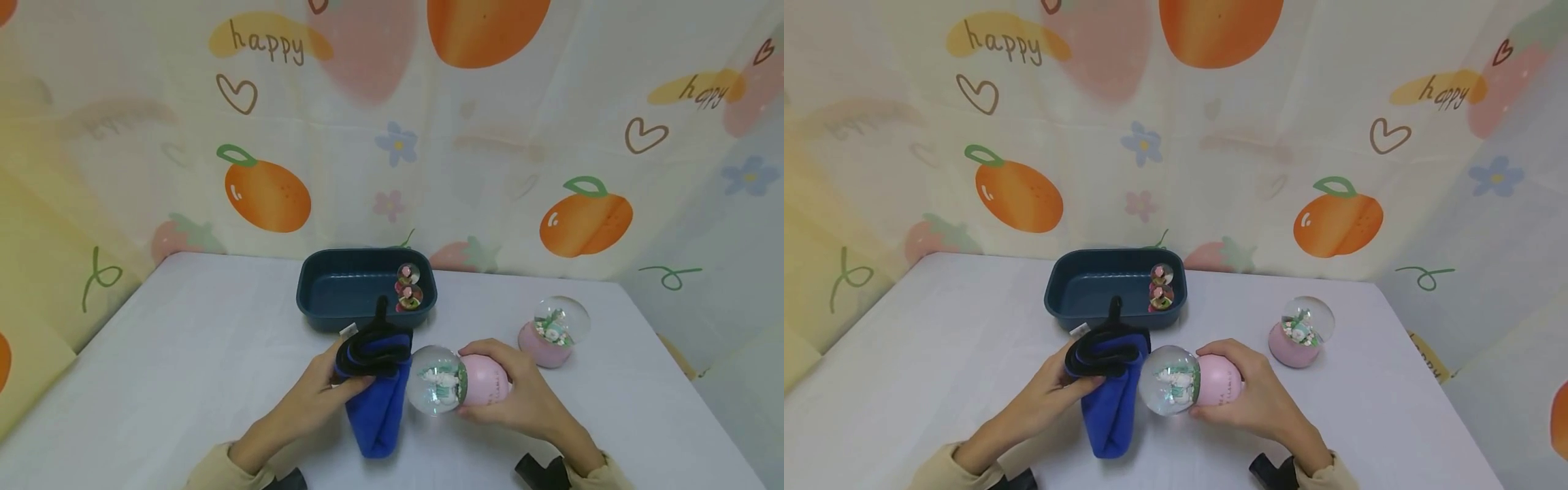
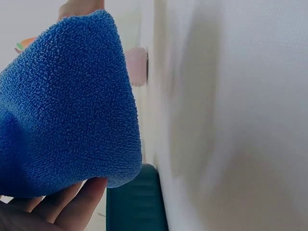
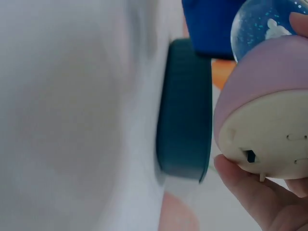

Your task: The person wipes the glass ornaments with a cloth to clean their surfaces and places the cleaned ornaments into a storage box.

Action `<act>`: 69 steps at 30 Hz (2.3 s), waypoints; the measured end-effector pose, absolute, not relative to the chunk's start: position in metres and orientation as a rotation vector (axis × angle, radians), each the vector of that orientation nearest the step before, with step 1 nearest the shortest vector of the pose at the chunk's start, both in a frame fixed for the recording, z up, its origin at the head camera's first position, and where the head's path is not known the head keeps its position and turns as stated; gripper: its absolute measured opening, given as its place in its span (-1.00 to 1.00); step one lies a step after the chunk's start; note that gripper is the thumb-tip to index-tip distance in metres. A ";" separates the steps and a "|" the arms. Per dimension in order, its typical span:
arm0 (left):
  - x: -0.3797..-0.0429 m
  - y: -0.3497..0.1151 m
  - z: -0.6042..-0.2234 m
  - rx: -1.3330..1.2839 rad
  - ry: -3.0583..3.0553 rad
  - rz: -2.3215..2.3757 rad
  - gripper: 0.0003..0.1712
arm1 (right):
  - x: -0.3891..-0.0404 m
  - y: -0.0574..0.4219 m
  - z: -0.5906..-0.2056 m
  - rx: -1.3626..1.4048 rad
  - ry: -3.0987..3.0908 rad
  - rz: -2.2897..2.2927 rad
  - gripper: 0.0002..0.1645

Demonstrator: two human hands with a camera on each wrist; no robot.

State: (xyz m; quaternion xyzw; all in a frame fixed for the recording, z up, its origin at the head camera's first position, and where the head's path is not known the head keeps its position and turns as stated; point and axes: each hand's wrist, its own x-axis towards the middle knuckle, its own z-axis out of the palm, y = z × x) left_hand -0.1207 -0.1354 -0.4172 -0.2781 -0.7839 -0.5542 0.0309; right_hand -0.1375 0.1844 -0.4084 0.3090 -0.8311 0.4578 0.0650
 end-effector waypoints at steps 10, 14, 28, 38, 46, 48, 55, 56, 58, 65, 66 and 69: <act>-0.116 -0.131 -0.422 -1.014 -2.503 -1.701 -0.43 | -0.129 0.168 -0.412 0.978 -2.453 1.473 -0.20; -0.113 -0.126 -0.422 -1.007 -2.565 -1.726 -0.24 | -0.126 0.163 -0.415 1.000 -2.451 1.460 -0.22; -0.115 -0.124 -0.425 -1.033 -2.274 -1.751 -0.66 | -0.123 0.161 -0.414 1.119 -2.391 1.411 -0.21; -0.115 -0.128 -0.425 -0.993 -2.251 -1.859 -0.53 | -0.125 0.162 -0.414 1.174 -2.293 1.431 -0.16; -0.112 -0.123 -0.423 -1.078 -2.274 -1.956 -0.22 | -0.124 0.162 -0.413 1.050 -2.372 1.511 -0.16; -0.112 -0.123 -0.422 -1.073 -2.229 -1.900 -0.35 | -0.124 0.162 -0.413 1.045 -2.384 1.529 -0.16; -0.117 -0.125 -0.420 -1.077 -2.098 -1.744 -0.65 | -0.123 0.162 -0.413 1.074 -2.371 1.554 -0.17; -0.117 -0.126 -0.420 -1.063 -2.109 -1.747 -0.65 | -0.123 0.162 -0.413 1.078 -2.365 1.552 -0.17; -0.115 -0.127 -0.419 -1.032 -2.154 -1.791 -0.62 | -0.123 0.161 -0.413 1.083 -2.354 1.537 -0.16; -0.109 -0.126 -0.417 -1.039 -2.358 -1.829 -0.24 | -0.118 0.155 -0.412 1.077 -2.347 1.367 -0.18; -0.108 -0.125 -0.416 -1.037 -2.388 -1.805 -0.18 | -0.116 0.154 -0.411 1.075 -2.350 1.328 -0.18; -0.105 -0.122 -0.415 -1.011 -2.435 -1.730 -0.11 | -0.113 0.151 -0.411 1.074 -2.345 1.217 -0.17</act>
